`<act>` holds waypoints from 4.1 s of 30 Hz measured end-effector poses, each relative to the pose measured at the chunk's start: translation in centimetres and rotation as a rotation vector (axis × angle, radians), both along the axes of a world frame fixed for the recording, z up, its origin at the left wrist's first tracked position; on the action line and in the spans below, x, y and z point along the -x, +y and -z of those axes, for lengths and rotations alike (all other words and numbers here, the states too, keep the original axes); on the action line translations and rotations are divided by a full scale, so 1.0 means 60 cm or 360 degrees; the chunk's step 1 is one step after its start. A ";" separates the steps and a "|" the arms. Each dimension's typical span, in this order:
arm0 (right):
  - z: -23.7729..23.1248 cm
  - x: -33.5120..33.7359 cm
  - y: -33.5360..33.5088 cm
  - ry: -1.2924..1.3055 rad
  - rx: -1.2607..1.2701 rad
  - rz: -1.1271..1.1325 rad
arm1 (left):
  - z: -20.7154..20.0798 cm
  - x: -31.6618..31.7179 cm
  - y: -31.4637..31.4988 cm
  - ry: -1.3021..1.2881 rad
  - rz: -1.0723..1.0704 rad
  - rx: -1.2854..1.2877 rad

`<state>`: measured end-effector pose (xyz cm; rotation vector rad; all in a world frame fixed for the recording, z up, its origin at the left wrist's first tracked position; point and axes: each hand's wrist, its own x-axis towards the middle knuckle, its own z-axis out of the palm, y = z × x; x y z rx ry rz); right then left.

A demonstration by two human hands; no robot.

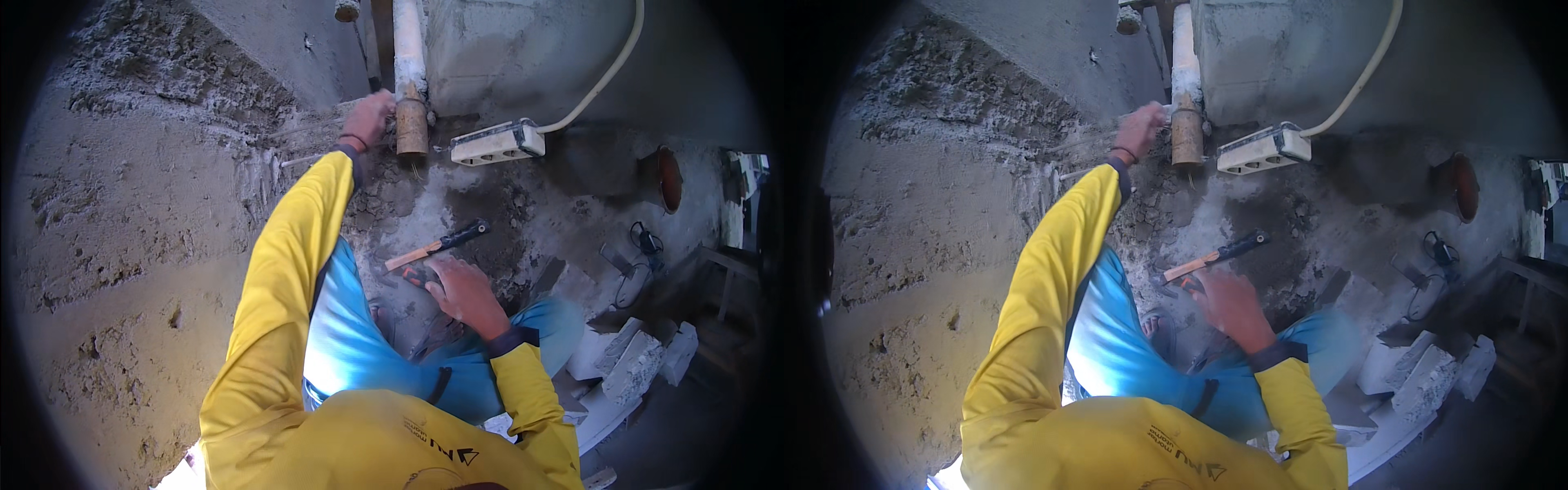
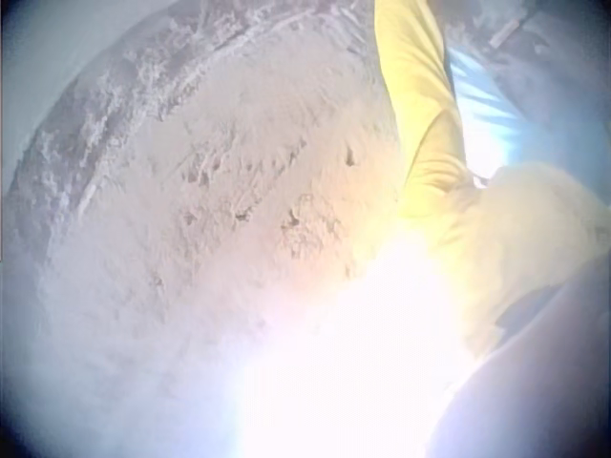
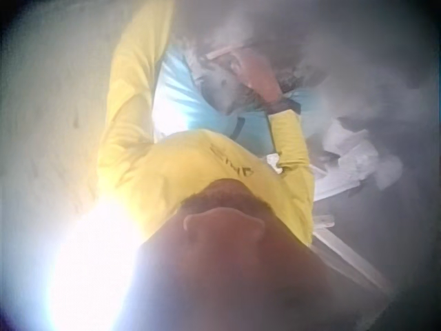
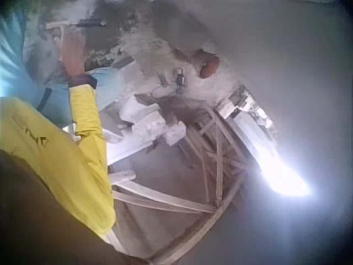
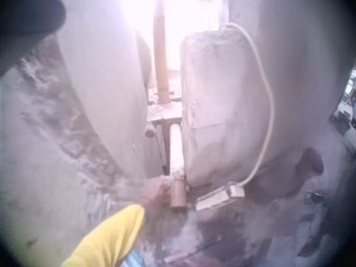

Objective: The person uses an angle grinder to cut a vertical pipe embedded in a concrete wall, then uses a hammer and chisel to break away the surrounding concrete. The person removes a section of the pipe and clears debris from the area.

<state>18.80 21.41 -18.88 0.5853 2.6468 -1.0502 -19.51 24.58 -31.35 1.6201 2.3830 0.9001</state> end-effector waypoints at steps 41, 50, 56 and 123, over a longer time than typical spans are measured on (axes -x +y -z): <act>0.102 0.078 0.052 -0.0082 0.0143 0.0016 | -0.095 -0.262 -0.421 0.0175 -0.0959 -0.0223; 0.271 0.243 0.093 0.0022 0.1270 0.1360 | 0.075 -0.337 -0.569 -0.0269 -0.1258 0.0821; 0.406 0.244 0.119 0.0125 0.0572 0.0829 | 0.139 -0.328 -0.636 -0.0407 -0.0921 0.1547; 0.477 -1.112 1.024 -0.0368 -0.1289 0.1098 | 0.053 -0.003 -0.162 0.0350 -0.0423 0.1820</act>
